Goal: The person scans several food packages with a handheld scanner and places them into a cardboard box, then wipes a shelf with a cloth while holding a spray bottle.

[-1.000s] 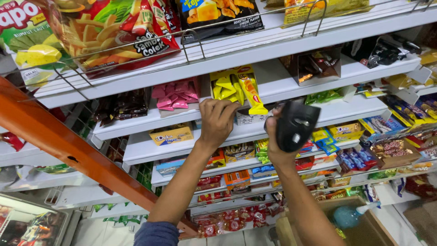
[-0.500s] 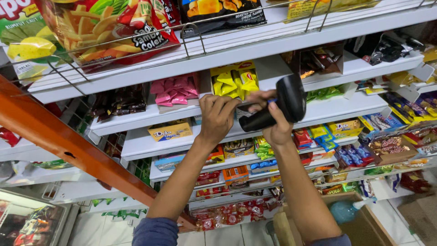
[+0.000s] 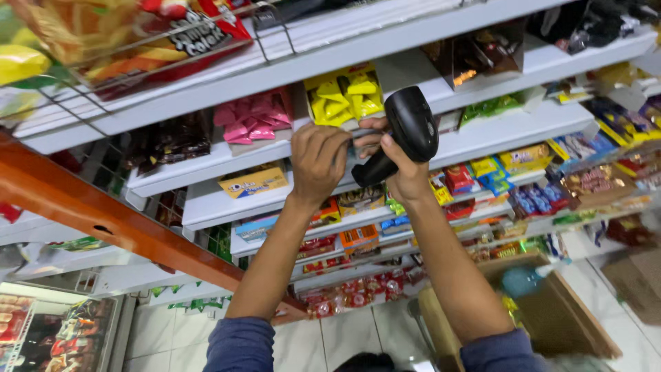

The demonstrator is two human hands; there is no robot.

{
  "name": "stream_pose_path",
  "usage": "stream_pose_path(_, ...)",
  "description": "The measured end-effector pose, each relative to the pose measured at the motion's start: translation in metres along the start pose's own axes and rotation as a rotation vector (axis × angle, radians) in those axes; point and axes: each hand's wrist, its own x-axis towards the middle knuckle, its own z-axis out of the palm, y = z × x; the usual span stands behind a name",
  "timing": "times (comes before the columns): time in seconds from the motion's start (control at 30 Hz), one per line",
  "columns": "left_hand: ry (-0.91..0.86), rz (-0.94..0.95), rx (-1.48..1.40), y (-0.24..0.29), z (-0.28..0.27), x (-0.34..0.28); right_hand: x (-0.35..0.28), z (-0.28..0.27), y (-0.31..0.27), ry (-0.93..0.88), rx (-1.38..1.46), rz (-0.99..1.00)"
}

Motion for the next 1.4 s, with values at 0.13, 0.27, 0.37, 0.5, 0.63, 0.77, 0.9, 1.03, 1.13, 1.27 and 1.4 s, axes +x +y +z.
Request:
stream_pose_path(0.13,0.060,-0.011,-0.124,0.030,0.010,-0.009,-0.041,-0.028,-0.008,0.060,-0.078,-0.040)
stream_pose_path(0.27,-0.139,-0.196,-0.553,0.085,0.053,-0.058,-0.117,-0.080,-0.018,0.211,-0.209,-0.003)
stream_pose_path(0.37,-0.312,-0.356,-0.757,0.145,0.093,-0.120,-0.203,-0.124,-0.019,0.450,-0.316,0.091)
stream_pose_path(0.5,-0.668,-0.678,-1.103,0.231,0.138,-0.214,-0.331,-0.160,-0.021,0.918,-0.558,0.331)
stream_pose_path(0.63,-0.979,-0.752,-1.182,0.296,0.152,-0.295,-0.431,-0.171,-0.023,1.202,-0.449,0.490)
stream_pose_path(0.77,-1.217,-0.837,-1.147,0.338,0.170,-0.330,-0.486,-0.194,-0.038,1.326,-0.378,0.587)
stream_pose_path(0.9,-1.196,-0.783,-1.114,0.359,0.204,-0.360,-0.504,-0.219,-0.056,1.393,-0.239,0.635)
stream_pose_path(1.03,-1.265,-0.967,-0.922,0.388,0.251,-0.435,-0.507,-0.247,-0.076,1.343,-0.193,0.650)
stream_pose_path(1.13,-1.318,-0.995,-0.785,0.405,0.285,-0.499,-0.506,-0.267,-0.088,1.318,-0.135,0.719)
stream_pose_path(1.27,-1.479,-1.010,-0.669,0.426,0.316,-0.562,-0.516,-0.289,-0.094,1.266,-0.093,0.881)
stream_pose_path(1.4,-1.652,-1.023,-0.555,0.440,0.335,-0.597,-0.534,-0.295,-0.091,1.256,-0.013,0.930)
